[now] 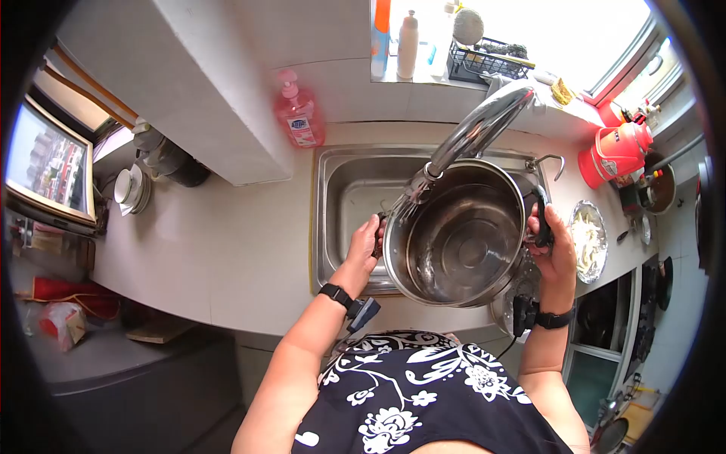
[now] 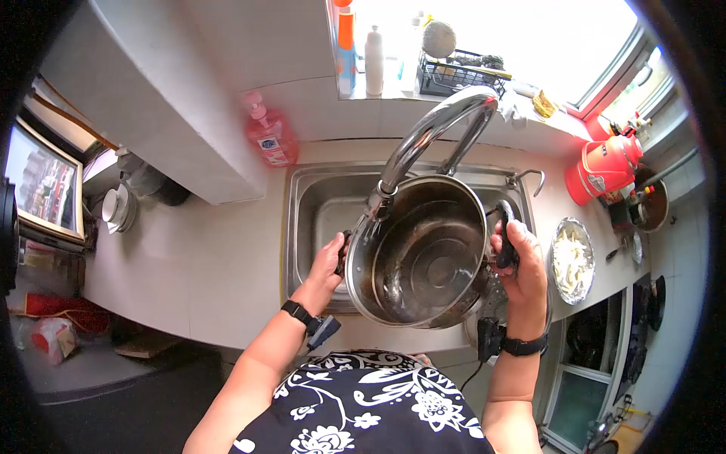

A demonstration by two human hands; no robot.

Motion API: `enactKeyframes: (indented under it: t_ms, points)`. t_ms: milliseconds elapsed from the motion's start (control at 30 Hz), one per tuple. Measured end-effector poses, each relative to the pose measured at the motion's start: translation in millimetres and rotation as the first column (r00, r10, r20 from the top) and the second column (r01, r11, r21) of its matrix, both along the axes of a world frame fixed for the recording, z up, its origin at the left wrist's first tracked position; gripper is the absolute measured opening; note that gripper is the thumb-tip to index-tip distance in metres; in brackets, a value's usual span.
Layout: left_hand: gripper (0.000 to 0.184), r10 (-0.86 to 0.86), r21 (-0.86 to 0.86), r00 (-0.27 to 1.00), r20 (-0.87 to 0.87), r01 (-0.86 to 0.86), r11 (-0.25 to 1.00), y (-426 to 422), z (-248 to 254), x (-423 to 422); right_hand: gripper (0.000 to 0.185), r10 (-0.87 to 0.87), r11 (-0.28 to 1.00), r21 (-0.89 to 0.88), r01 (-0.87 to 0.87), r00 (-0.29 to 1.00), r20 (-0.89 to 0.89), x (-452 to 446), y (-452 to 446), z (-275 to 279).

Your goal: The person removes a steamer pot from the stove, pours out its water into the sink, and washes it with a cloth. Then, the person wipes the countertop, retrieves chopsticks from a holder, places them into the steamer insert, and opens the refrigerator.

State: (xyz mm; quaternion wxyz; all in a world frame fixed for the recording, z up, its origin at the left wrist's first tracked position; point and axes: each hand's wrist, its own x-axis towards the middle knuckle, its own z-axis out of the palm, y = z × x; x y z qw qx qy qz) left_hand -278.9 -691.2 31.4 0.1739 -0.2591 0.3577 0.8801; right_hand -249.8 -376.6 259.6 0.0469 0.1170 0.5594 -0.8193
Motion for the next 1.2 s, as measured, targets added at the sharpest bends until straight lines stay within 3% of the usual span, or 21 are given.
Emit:
enactKeyframes:
  t_ms: [67, 133, 233, 300, 367, 400, 433, 500, 533, 567, 633, 667, 833, 933, 967, 1033, 1067, 1167, 1200]
  points:
    - [0.022, -0.026, -0.092, 0.997, -0.066, 0.02, 0.996, 14.9, -4.6, -11.5, 0.028, -0.019, 0.997, 0.072, 0.021, 1.0, -0.024, 5.5, -5.2, 8.2]
    - [0.019, -0.102, -0.339, 0.984, -0.144, 0.048, 0.94, 26.8, 5.3, -17.6, 0.028, -0.037, 0.989, 0.145, 0.043, 0.998, -0.046, 11.1, -8.6, 11.4]
    - [0.028, -0.142, -0.296, 0.965, -0.219, 0.073, 0.952, 30.1, 9.5, -24.5, 0.028, -0.079, 0.978, 0.185, 0.099, 0.99, -0.115, 15.3, -7.4, 14.1]
    - [0.021, -0.149, -0.265, 0.947, -0.283, 0.072, 0.962, 25.1, 19.0, -29.0, 0.028, -0.173, 0.975, 0.128, 0.183, 0.981, -0.087, 15.8, 0.3, 15.5]
    - [0.025, -0.094, 0.071, 0.98, -0.172, 0.108, 0.992, 17.2, 28.5, -32.0, 0.028, -0.167, 0.98, 0.097, 0.175, 0.982, -0.083, 14.4, 10.4, 12.6]
    - [0.036, -0.112, 0.137, 0.981, -0.157, 0.134, 0.981, 11.9, 25.5, -34.8, 0.027, -0.174, 0.981, 0.076, 0.18, 0.982, -0.077, 14.0, 12.4, 10.9]
    - [0.036, -0.108, 0.136, 0.982, -0.155, 0.13, 0.982, 5.6, 25.6, -35.6, 0.027, -0.18, 0.981, 0.055, 0.184, 0.981, -0.072, 13.1, 13.5, 8.4]
    - [0.041, -0.072, 0.576, 0.979, -0.191, 0.171, 0.799, -8.0, 26.3, -36.5, 0.026, -0.183, 0.981, 0.047, 0.187, 0.981, -0.069, 9.0, 15.4, -0.5]
    - [0.039, -0.035, 0.656, 0.947, -0.32, 0.248, 0.713, -15.0, 22.3, -35.6, 0.025, -0.207, 0.968, 0.129, 0.214, 0.976, -0.066, 5.0, 17.6, -6.8]
    - [0.039, -0.037, 0.654, 0.947, -0.32, 0.249, 0.714, -18.8, 32.2, -32.7, 0.024, -0.232, 0.948, 0.21, 0.24, 0.971, -0.064, 1.1, 20.1, -13.2]
    - [0.036, 0.1, 0.669, 0.981, -0.164, 0.036, 0.742, -24.6, 62.7, -24.3, 0.025, -0.21, 0.885, 0.409, 0.22, 0.975, -0.07, -9.4, 27.0, -30.4]
    - [0.034, 0.114, 0.637, 0.96, -0.257, 0.08, 0.767, -33.7, 63.2, -20.5, 0.025, -0.181, 0.891, 0.415, 0.185, 0.982, -0.051, -14.8, 29.8, -42.8]
    - [0.048, 0.248, 0.419, 0.924, -0.292, -0.109, 0.901, -56.5, 93.2, -7.6, 0.024, -0.056, 0.886, 0.464, 0.007, 0.994, 0.093, -29.1, 13.1, -101.2]
    - [0.045, 0.215, 0.299, 0.9, -0.38, -0.1, 0.949, -69.7, 116.0, 0.1, 0.022, 0.018, 0.935, 0.346, -0.07, 0.988, 0.152, -41.8, 5.5, -142.7]
    - [0.042, 0.213, 0.276, 0.891, -0.401, -0.105, 0.956, -74.1, 120.0, 2.0, 0.031, 0.029, 0.904, 0.412, -0.116, 0.977, 0.211, -45.4, 4.0, -148.5]
    - [0.035, 0.212, 0.228, 0.887, -0.411, -0.124, 0.966, -76.2, 134.3, 5.9, 0.046, -0.158, 0.558, 0.825, 0.093, 0.987, -0.004, -48.6, -18.4, -156.6]
    - [0.035, 0.209, 0.223, 0.888, -0.411, -0.124, 0.967, -75.6, 138.9, 7.7, 0.058, -0.162, 0.522, 0.841, 0.143, 0.985, -0.067, -49.0, -32.9, -147.2]
    - [0.029, 0.096, 0.055, 0.854, -0.512, -0.079, 0.995, -68.7, 146.0, 12.8, 0.044, 0.083, 0.692, 0.721, 0.05, 0.985, -0.149, -51.5, -76.8, -135.7]
    - [0.026, 0.075, 0.013, 0.852, -0.519, -0.08, 0.997, -65.6, 146.8, 15.0, 0.041, 0.227, 0.603, 0.797, 0.021, 0.954, -0.196, -54.8, -91.5, -137.7]
